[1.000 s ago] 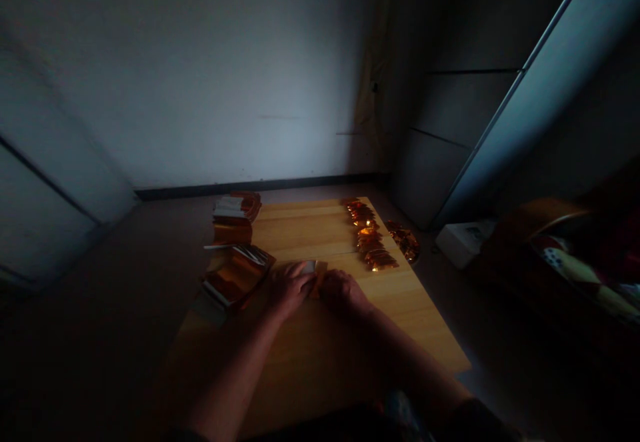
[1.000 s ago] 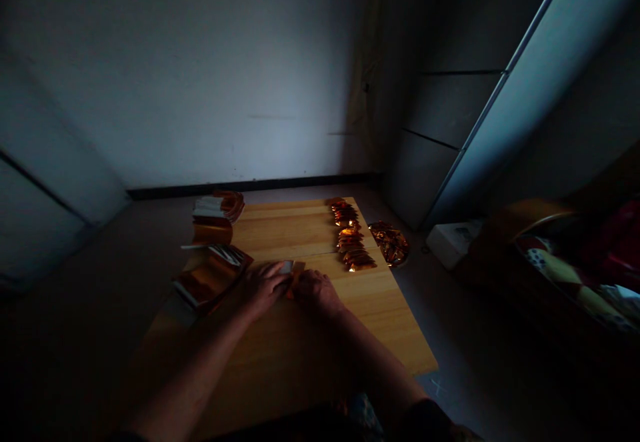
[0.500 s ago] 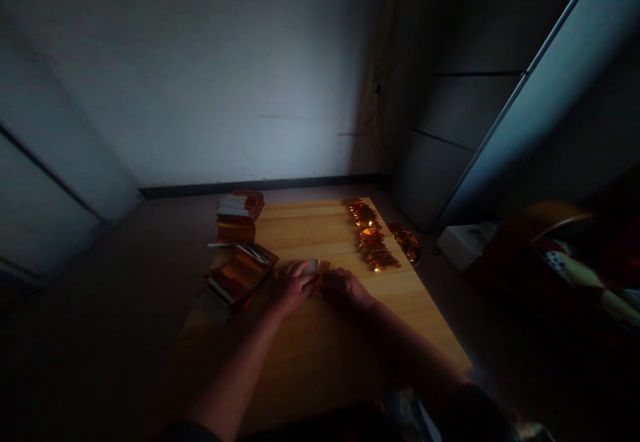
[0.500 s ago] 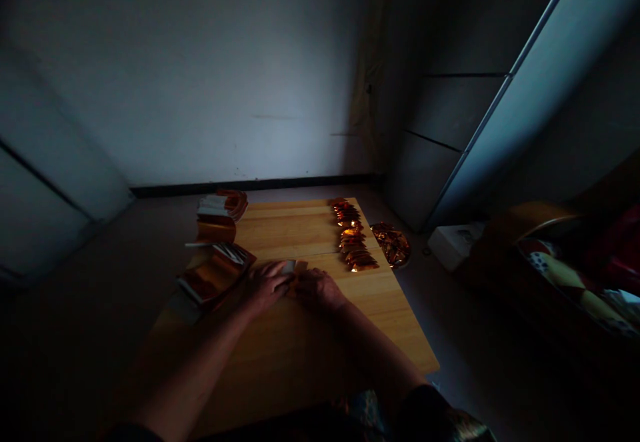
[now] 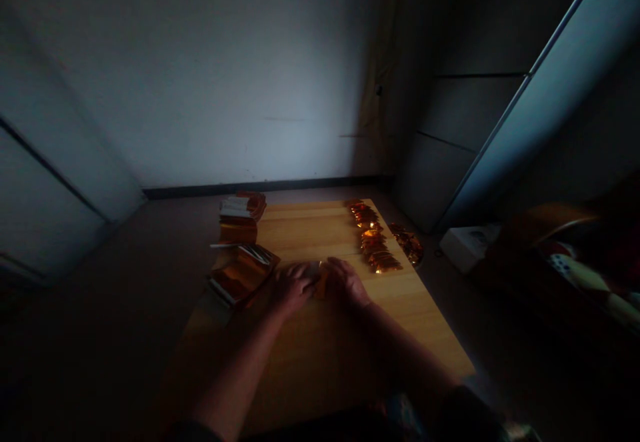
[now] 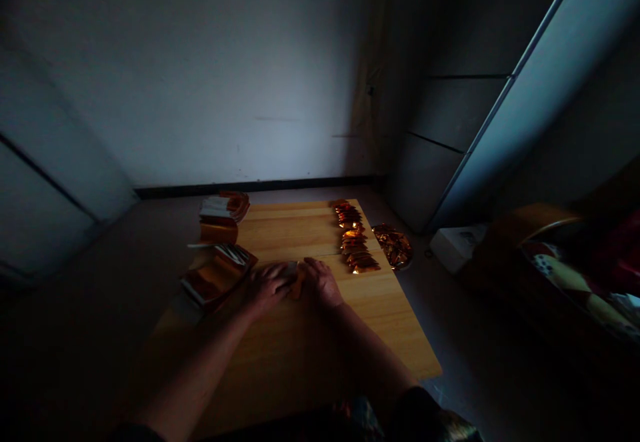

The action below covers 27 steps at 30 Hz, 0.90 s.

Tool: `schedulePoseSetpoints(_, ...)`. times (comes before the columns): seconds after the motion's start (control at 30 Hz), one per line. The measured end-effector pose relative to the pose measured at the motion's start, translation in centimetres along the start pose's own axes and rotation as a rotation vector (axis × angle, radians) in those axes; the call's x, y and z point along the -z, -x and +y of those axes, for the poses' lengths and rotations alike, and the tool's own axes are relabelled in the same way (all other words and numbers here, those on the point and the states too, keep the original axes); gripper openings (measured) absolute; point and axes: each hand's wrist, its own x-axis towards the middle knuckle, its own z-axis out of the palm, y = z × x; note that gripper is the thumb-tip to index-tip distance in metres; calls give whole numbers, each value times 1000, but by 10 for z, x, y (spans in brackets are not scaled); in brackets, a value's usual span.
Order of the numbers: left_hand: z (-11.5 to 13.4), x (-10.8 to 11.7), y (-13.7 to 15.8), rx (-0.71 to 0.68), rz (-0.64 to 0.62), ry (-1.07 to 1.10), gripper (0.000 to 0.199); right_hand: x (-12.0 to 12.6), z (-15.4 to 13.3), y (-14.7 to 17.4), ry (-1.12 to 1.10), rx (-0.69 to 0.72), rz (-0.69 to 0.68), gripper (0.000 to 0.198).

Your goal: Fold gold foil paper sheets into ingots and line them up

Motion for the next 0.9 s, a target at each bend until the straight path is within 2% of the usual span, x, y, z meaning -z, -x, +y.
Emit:
schedulePoseSetpoints(0.1, -1, 0, 0, 5, -13, 3, 29, 11, -2, -7, 151, -207, -31, 34)
schedulePoseSetpoints(0.23, -1, 0, 0, 3, -13, 13, 30, 22, -15, -23, 272, -260, -123, 29)
schedulePoseSetpoints(0.43, -3, -3, 0, -1, -16, -33, 33, 22, -29, -48, 266, -448, -264, 33)
schedulePoseSetpoints(0.53, -3, -5, 0, -21, -3, -45, 36, 20, -24, -55, 260, -465, -267, 36)
schedulePoseSetpoints(0.9, -1, -2, 4, -23, -2, -31, 38, 8, -12, -67, 75, -383, -173, 19)
